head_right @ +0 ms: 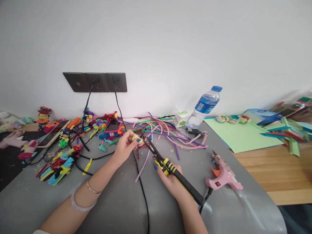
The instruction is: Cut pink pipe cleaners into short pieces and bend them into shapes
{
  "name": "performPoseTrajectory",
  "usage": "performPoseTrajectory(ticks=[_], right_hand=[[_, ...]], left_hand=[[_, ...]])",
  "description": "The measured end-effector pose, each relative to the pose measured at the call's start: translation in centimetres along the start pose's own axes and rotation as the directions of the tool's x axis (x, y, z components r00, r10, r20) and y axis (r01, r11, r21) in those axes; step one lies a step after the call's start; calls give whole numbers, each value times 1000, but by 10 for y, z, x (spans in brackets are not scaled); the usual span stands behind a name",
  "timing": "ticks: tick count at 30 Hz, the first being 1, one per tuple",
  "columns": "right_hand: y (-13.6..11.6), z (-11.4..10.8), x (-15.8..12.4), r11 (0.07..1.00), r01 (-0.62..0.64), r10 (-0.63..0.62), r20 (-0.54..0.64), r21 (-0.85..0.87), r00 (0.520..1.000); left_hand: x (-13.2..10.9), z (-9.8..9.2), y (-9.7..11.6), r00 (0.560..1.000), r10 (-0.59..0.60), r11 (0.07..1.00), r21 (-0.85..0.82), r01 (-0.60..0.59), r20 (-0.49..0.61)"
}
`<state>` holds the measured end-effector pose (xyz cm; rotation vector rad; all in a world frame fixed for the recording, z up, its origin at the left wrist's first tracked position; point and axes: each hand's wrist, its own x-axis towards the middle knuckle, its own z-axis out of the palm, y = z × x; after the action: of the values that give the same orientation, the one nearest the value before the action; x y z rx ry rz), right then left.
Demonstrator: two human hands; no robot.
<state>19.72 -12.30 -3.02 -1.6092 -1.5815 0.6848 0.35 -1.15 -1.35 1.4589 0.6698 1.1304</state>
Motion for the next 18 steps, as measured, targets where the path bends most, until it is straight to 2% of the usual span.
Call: performPoseTrajectory(ticks=[18], right_hand=[[1, 0, 0, 997, 35, -35, 1, -71, 999]], left_hand=[[0, 1, 0, 1000, 6, 1000, 6, -6, -9]])
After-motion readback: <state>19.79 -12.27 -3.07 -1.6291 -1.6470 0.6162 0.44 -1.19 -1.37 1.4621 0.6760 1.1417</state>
